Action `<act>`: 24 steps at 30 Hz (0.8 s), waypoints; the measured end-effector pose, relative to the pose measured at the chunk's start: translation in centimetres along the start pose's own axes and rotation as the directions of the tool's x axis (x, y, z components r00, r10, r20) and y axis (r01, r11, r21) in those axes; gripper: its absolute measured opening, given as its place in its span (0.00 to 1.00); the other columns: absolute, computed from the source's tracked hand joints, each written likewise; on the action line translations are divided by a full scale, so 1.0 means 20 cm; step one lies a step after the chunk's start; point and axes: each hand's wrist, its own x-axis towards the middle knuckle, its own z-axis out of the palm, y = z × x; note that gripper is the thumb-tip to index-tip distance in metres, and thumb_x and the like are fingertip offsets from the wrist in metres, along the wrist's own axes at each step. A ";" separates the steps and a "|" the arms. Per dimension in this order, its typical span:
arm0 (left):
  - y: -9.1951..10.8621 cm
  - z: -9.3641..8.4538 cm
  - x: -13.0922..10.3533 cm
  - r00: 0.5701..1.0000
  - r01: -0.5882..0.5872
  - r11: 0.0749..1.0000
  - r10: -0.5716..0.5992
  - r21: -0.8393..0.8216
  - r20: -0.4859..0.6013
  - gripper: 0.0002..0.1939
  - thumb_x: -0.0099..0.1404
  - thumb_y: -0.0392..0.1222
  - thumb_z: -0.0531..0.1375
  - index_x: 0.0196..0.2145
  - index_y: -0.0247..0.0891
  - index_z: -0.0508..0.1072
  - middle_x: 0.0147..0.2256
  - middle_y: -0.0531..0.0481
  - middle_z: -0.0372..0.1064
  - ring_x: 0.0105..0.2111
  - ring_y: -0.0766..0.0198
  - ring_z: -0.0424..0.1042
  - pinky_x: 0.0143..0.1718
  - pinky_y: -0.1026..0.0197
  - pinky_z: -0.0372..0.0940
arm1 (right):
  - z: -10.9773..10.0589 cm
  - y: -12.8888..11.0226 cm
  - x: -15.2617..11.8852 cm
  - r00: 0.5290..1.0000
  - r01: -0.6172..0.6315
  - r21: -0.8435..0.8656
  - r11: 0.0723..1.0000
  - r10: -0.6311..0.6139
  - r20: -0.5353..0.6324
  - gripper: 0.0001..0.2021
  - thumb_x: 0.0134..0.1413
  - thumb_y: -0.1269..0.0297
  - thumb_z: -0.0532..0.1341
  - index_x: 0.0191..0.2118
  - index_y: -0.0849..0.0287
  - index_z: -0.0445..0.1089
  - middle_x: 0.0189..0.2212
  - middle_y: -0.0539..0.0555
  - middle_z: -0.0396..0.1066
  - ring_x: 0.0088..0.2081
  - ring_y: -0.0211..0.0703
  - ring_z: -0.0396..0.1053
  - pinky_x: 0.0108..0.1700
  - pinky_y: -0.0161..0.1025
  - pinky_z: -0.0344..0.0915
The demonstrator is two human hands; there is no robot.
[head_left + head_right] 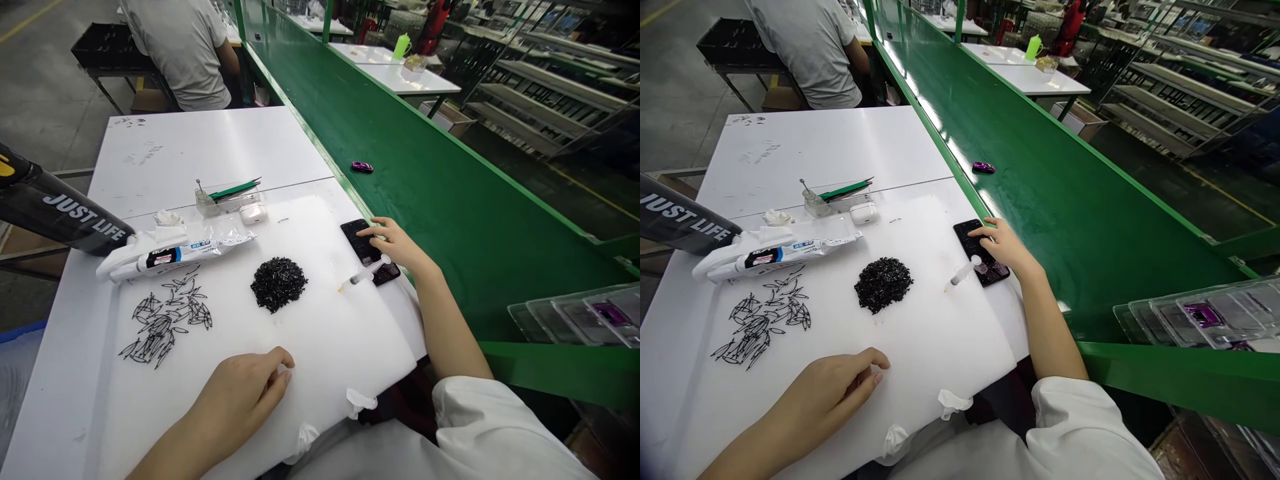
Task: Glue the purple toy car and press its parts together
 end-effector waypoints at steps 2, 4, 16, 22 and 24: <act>0.00 0.00 0.00 1.000 -0.002 1.000 0.002 -0.001 0.002 0.16 0.67 0.45 0.42 0.41 0.43 0.68 0.26 0.54 0.69 0.28 0.61 0.69 0.30 0.61 0.57 | 0.00 0.01 0.00 1.000 0.005 0.010 1.000 -0.005 -0.024 0.18 0.53 0.68 0.51 0.48 0.51 0.70 0.59 0.55 0.52 0.59 0.47 0.54 0.58 0.45 0.56; 0.00 0.00 -0.01 1.000 -0.002 1.000 0.002 0.000 0.000 0.16 0.67 0.44 0.42 0.41 0.43 0.68 0.26 0.54 0.69 0.28 0.61 0.69 0.30 0.61 0.57 | -0.01 0.02 0.00 0.999 0.007 0.017 1.000 -0.006 -0.033 0.19 0.52 0.68 0.52 0.49 0.50 0.69 0.56 0.54 0.56 0.55 0.46 0.59 0.56 0.44 0.58; 0.00 -0.01 0.00 1.000 0.021 1.000 -0.021 -0.004 0.021 0.17 0.67 0.45 0.41 0.42 0.43 0.67 0.25 0.54 0.67 0.27 0.61 0.68 0.30 0.61 0.57 | 0.04 0.06 0.05 0.983 -0.055 -0.041 0.998 0.047 -0.175 0.23 0.53 0.66 0.50 0.55 0.54 0.63 0.44 0.57 0.67 0.42 0.46 0.66 0.47 0.46 0.62; 0.00 0.00 0.00 1.000 0.014 1.000 -0.014 -0.003 0.012 0.17 0.67 0.45 0.42 0.41 0.44 0.67 0.26 0.55 0.68 0.27 0.61 0.68 0.30 0.61 0.57 | 0.07 0.07 0.07 0.981 -0.048 -0.077 0.996 0.033 -0.189 0.22 0.54 0.64 0.49 0.55 0.53 0.65 0.41 0.56 0.67 0.38 0.45 0.66 0.47 0.45 0.62; 0.00 0.00 0.00 1.000 0.010 1.000 -0.010 0.000 0.009 0.17 0.67 0.45 0.42 0.41 0.44 0.68 0.25 0.55 0.67 0.27 0.61 0.68 0.30 0.61 0.57 | 0.07 0.06 0.07 0.980 -0.054 -0.087 0.995 0.036 -0.195 0.22 0.54 0.63 0.49 0.54 0.53 0.66 0.40 0.56 0.66 0.39 0.45 0.66 0.48 0.46 0.61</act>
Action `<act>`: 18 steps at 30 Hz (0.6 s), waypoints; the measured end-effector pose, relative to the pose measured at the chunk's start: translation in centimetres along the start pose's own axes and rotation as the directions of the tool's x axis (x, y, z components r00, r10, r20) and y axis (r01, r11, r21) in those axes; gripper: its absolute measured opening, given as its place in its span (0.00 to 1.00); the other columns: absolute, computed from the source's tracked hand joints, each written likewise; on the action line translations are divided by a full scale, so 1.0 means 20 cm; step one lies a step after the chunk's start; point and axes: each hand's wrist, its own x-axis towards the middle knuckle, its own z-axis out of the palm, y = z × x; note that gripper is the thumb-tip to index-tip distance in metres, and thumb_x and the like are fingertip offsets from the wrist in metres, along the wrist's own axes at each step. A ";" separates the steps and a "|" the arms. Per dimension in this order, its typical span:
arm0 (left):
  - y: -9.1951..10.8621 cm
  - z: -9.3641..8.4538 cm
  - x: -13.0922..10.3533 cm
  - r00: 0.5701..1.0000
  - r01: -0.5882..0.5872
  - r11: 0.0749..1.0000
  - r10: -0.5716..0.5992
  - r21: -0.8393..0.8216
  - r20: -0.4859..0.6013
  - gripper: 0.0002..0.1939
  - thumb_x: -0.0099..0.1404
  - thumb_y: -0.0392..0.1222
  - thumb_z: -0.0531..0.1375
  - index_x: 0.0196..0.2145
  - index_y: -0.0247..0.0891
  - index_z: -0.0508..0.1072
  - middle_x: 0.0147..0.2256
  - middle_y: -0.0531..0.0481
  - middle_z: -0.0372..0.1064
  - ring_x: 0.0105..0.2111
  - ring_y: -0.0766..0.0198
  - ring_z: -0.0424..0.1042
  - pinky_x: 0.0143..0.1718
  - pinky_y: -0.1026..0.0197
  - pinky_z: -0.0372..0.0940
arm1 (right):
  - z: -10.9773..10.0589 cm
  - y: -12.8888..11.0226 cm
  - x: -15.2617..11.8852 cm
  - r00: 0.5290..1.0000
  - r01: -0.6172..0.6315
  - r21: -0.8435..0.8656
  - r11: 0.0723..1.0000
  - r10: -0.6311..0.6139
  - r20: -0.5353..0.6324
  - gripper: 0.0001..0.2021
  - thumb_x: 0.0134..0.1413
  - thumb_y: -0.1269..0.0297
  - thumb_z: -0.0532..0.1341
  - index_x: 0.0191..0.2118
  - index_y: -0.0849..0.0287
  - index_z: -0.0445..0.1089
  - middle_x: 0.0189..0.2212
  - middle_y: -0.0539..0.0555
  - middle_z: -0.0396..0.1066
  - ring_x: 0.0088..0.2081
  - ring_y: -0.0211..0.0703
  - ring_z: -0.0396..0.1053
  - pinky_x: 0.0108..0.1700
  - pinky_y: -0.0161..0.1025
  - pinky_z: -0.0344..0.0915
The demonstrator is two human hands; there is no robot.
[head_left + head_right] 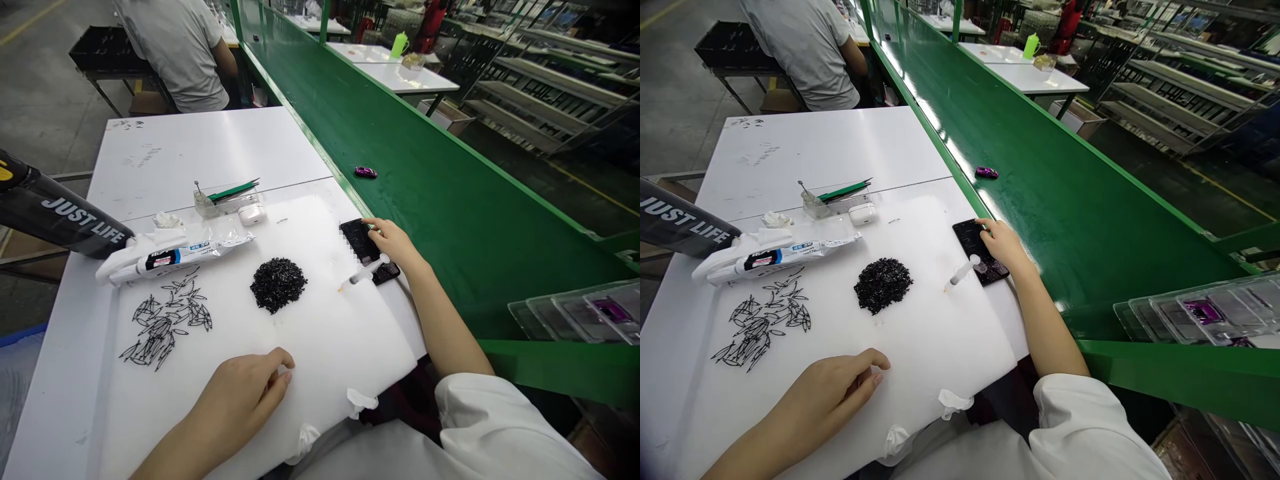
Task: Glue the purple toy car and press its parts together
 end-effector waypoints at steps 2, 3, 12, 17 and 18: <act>0.00 0.00 0.00 1.000 0.000 1.000 0.000 0.001 -0.003 0.17 0.67 0.45 0.42 0.41 0.44 0.68 0.25 0.54 0.67 0.27 0.61 0.68 0.30 0.61 0.57 | 0.00 -0.01 0.00 1.000 -0.005 -0.007 1.000 0.005 -0.001 0.22 0.54 0.63 0.49 0.53 0.53 0.67 0.40 0.56 0.66 0.40 0.46 0.66 0.49 0.46 0.60; 0.00 0.00 0.00 1.000 0.001 1.000 -0.001 0.002 -0.004 0.17 0.67 0.45 0.42 0.41 0.44 0.68 0.25 0.54 0.67 0.27 0.61 0.68 0.30 0.61 0.57 | -0.01 -0.01 0.00 1.000 -0.008 -0.008 1.000 0.008 0.002 0.22 0.55 0.63 0.49 0.53 0.53 0.67 0.40 0.56 0.66 0.40 0.46 0.66 0.49 0.46 0.60; 0.00 0.01 0.00 1.000 -0.003 1.000 0.003 -0.005 -0.014 0.16 0.67 0.45 0.42 0.41 0.43 0.68 0.25 0.55 0.67 0.27 0.62 0.68 0.30 0.62 0.56 | -0.04 -0.02 -0.01 0.997 -0.081 -0.014 0.997 0.081 0.011 0.23 0.54 0.65 0.49 0.55 0.58 0.64 0.42 0.56 0.71 0.40 0.45 0.67 0.44 0.41 0.61; 0.00 0.01 0.00 1.000 -0.006 1.000 0.006 0.000 -0.017 0.16 0.67 0.45 0.42 0.41 0.43 0.67 0.25 0.55 0.67 0.27 0.62 0.68 0.30 0.62 0.57 | -0.04 -0.01 0.00 0.990 -0.140 -0.054 0.989 0.141 0.019 0.21 0.53 0.66 0.49 0.50 0.59 0.68 0.37 0.56 0.72 0.40 0.48 0.67 0.42 0.41 0.61; 0.00 0.01 0.00 1.000 -0.007 1.000 0.007 0.001 -0.017 0.16 0.67 0.44 0.42 0.41 0.43 0.67 0.25 0.55 0.68 0.27 0.62 0.68 0.30 0.62 0.57 | -0.04 -0.01 0.00 0.989 -0.143 -0.060 0.988 0.144 0.021 0.20 0.53 0.66 0.49 0.49 0.59 0.69 0.38 0.56 0.73 0.40 0.48 0.67 0.42 0.41 0.61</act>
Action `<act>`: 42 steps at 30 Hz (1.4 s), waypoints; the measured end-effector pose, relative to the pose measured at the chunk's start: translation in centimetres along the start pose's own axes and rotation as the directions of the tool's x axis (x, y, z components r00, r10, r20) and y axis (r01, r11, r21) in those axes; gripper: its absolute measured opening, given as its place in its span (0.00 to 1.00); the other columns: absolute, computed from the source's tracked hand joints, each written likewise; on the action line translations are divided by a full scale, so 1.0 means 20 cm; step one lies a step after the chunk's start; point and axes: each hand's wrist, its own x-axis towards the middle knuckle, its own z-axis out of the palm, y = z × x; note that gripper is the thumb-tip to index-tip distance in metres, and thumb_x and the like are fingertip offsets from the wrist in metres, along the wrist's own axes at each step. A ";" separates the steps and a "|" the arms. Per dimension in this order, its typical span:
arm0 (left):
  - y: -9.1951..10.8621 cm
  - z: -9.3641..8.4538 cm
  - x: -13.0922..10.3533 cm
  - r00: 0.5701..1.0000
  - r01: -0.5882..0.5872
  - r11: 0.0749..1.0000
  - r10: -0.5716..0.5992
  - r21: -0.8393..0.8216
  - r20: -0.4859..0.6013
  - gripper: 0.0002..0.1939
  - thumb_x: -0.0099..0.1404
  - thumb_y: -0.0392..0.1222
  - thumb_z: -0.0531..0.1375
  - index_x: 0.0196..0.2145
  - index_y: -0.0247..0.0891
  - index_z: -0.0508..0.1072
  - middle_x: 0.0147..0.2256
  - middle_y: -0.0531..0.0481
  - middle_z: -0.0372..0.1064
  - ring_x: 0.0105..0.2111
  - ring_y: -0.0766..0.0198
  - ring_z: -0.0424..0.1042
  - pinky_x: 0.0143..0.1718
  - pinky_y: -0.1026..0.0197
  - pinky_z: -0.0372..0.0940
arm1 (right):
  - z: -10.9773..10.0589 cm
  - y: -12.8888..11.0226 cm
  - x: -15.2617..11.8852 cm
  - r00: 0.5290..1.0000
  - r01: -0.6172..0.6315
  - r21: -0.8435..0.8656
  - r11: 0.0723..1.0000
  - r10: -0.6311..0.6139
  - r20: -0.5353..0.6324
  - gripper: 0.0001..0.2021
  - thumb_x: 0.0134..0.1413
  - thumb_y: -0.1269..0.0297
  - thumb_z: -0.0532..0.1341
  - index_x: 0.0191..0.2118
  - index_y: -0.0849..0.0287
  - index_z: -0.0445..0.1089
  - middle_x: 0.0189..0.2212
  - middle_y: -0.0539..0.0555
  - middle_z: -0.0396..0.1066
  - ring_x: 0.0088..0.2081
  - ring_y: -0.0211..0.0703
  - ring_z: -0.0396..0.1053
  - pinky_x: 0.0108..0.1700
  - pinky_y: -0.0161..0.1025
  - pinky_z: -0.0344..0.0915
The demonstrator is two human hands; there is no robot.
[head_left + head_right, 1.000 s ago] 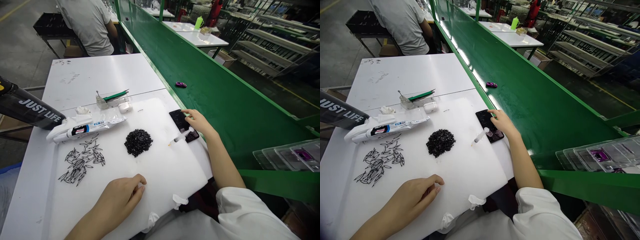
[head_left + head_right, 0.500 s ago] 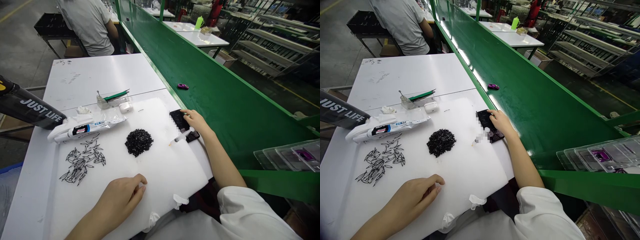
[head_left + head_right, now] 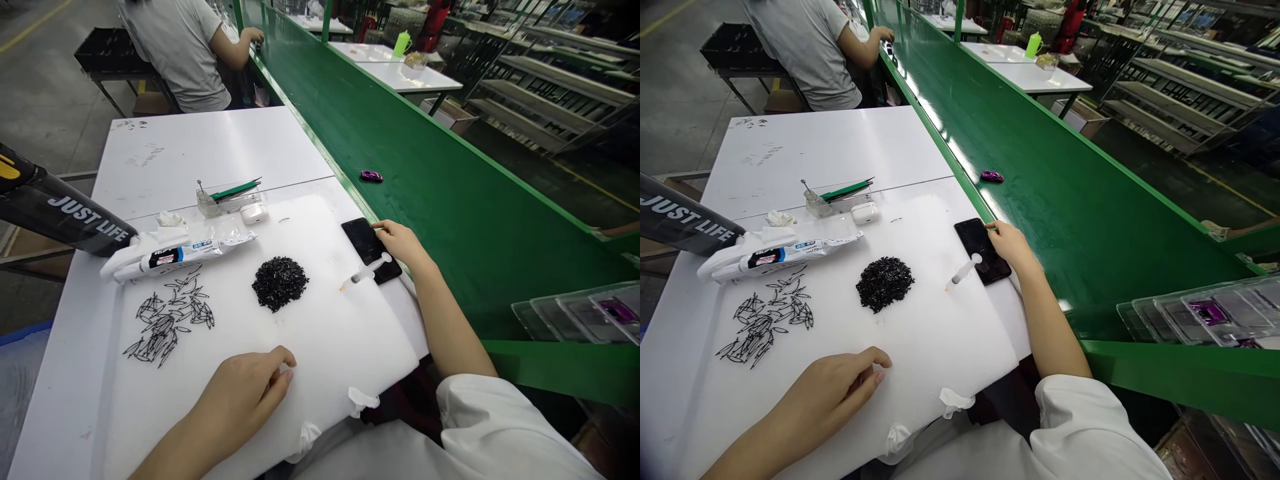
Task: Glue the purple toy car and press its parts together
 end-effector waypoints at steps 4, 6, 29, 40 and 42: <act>0.00 0.00 -0.01 1.000 -0.004 1.000 0.004 0.004 -0.003 0.16 0.67 0.45 0.42 0.41 0.44 0.67 0.25 0.55 0.68 0.27 0.62 0.68 0.30 0.62 0.56 | 0.00 -0.01 0.00 1.000 -0.007 -0.011 1.000 0.007 0.001 0.20 0.53 0.66 0.49 0.49 0.58 0.69 0.41 0.56 0.73 0.42 0.49 0.67 0.42 0.41 0.61; 0.00 0.00 -0.01 1.000 -0.001 1.000 0.001 0.004 -0.003 0.16 0.67 0.45 0.42 0.41 0.44 0.67 0.25 0.55 0.68 0.27 0.62 0.68 0.30 0.62 0.56 | 0.00 -0.01 -0.01 1.000 -0.013 -0.011 1.000 0.013 -0.003 0.20 0.54 0.66 0.48 0.49 0.57 0.69 0.43 0.56 0.72 0.45 0.49 0.67 0.43 0.41 0.60; 0.02 -0.02 -0.01 1.000 0.008 1.000 -0.008 0.007 0.007 0.16 0.68 0.45 0.43 0.41 0.43 0.68 0.26 0.54 0.69 0.28 0.62 0.69 0.30 0.62 0.57 | -0.07 0.03 -0.03 0.989 -0.039 0.111 0.993 0.022 0.145 0.17 0.54 0.63 0.52 0.48 0.59 0.69 0.41 0.56 0.72 0.33 0.39 0.68 0.34 0.35 0.63; 0.02 -0.02 0.00 1.000 0.015 1.000 -0.015 0.015 0.002 0.16 0.68 0.46 0.42 0.41 0.44 0.68 0.26 0.55 0.68 0.27 0.62 0.69 0.29 0.63 0.57 | -0.11 0.02 -0.05 0.975 -0.007 0.041 0.999 -0.003 0.224 0.25 0.47 0.50 0.60 0.50 0.57 0.66 0.44 0.56 0.70 0.39 0.45 0.67 0.35 0.36 0.62; 0.03 -0.02 -0.01 1.000 0.016 1.000 -0.016 0.015 0.008 0.16 0.68 0.46 0.42 0.41 0.44 0.68 0.26 0.55 0.69 0.28 0.62 0.69 0.30 0.62 0.57 | -0.11 0.02 -0.05 0.972 -0.013 0.049 0.999 0.001 0.233 0.24 0.50 0.48 0.57 0.49 0.56 0.67 0.45 0.55 0.70 0.38 0.45 0.68 0.35 0.36 0.62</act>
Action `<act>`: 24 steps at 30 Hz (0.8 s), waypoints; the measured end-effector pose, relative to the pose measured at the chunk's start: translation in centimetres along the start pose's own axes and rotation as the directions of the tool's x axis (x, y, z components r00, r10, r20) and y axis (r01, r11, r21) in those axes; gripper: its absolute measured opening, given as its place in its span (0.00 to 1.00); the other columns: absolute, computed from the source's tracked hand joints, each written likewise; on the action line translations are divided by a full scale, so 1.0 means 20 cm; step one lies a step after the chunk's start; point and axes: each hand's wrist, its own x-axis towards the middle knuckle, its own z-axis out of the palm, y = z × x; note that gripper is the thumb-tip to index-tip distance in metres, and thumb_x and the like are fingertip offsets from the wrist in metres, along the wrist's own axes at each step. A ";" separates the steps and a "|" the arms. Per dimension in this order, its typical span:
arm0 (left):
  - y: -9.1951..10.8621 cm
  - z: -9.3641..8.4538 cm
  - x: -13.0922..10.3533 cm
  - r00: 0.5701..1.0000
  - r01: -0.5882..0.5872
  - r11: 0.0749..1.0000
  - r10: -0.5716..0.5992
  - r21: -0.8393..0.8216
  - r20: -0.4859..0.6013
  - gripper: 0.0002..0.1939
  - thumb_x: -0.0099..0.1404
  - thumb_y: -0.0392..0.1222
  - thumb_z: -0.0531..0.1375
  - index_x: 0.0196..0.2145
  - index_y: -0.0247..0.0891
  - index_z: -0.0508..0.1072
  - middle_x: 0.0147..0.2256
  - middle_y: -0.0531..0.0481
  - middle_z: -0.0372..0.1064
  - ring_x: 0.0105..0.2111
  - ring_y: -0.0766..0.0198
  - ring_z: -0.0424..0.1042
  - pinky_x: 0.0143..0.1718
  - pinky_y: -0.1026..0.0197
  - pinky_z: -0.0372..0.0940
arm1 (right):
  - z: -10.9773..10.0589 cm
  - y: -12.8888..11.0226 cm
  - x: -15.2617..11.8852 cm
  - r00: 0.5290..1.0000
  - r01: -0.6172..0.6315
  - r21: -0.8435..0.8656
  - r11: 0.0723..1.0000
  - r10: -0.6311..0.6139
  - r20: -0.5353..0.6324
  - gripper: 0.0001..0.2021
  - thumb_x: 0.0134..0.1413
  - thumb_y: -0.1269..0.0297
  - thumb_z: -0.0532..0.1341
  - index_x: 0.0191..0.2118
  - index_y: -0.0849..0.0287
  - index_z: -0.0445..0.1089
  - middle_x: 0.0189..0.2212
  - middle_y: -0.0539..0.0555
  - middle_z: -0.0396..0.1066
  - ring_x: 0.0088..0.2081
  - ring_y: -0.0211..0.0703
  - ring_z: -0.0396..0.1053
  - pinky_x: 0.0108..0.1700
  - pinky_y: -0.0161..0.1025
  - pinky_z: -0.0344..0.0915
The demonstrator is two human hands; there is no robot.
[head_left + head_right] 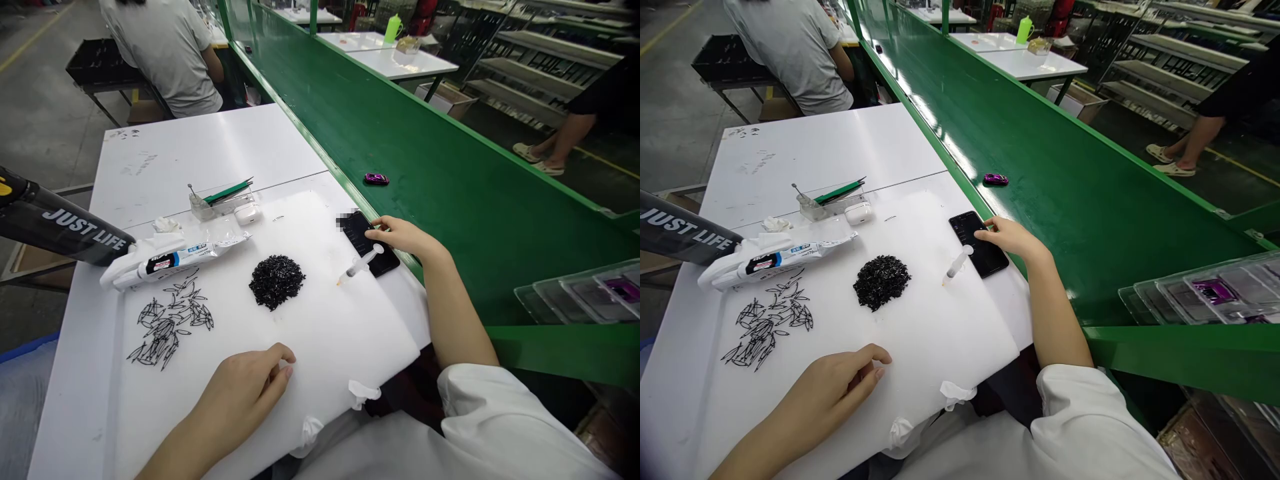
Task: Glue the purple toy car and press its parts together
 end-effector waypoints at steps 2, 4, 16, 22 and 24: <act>0.00 0.00 0.00 1.000 -0.002 1.000 0.002 0.002 0.007 0.16 0.68 0.46 0.42 0.41 0.44 0.68 0.26 0.55 0.69 0.28 0.62 0.69 0.30 0.62 0.57 | 0.00 0.00 0.00 1.000 -0.010 0.002 1.000 0.010 -0.010 0.20 0.55 0.52 0.53 0.48 0.56 0.68 0.45 0.56 0.71 0.38 0.44 0.69 0.35 0.36 0.63; 0.00 0.00 0.00 1.000 -0.002 1.000 0.002 0.004 0.012 0.16 0.68 0.46 0.42 0.42 0.44 0.68 0.26 0.55 0.69 0.28 0.62 0.69 0.30 0.62 0.57 | 0.01 0.00 0.00 0.999 -0.018 -0.012 1.000 0.017 -0.031 0.17 0.57 0.58 0.51 0.49 0.57 0.68 0.46 0.56 0.70 0.39 0.44 0.68 0.37 0.37 0.62; 0.00 -0.01 0.00 1.000 0.002 1.000 -0.002 -0.002 0.003 0.17 0.68 0.47 0.42 0.41 0.44 0.68 0.26 0.55 0.69 0.27 0.62 0.69 0.29 0.63 0.57 | -0.02 -0.01 -0.01 1.000 -0.010 0.012 1.000 0.010 0.012 0.18 0.57 0.56 0.52 0.49 0.57 0.68 0.46 0.56 0.70 0.34 0.41 0.69 0.35 0.36 0.63; 0.01 -0.01 0.00 1.000 -0.005 1.000 0.005 0.015 -0.013 0.17 0.68 0.47 0.42 0.41 0.43 0.68 0.26 0.55 0.69 0.28 0.62 0.69 0.29 0.63 0.58 | -0.02 0.00 -0.01 0.999 -0.030 0.027 0.999 0.029 0.045 0.17 0.56 0.63 0.52 0.50 0.57 0.67 0.42 0.57 0.72 0.30 0.40 0.69 0.32 0.36 0.64; 0.01 -0.01 0.00 1.000 -0.004 1.000 0.005 0.017 -0.013 0.17 0.68 0.47 0.42 0.41 0.43 0.68 0.26 0.54 0.70 0.28 0.62 0.69 0.29 0.63 0.58 | -0.02 -0.01 -0.02 0.998 -0.044 0.022 0.999 0.043 0.040 0.16 0.56 0.61 0.52 0.48 0.57 0.68 0.41 0.57 0.72 0.30 0.41 0.69 0.31 0.36 0.64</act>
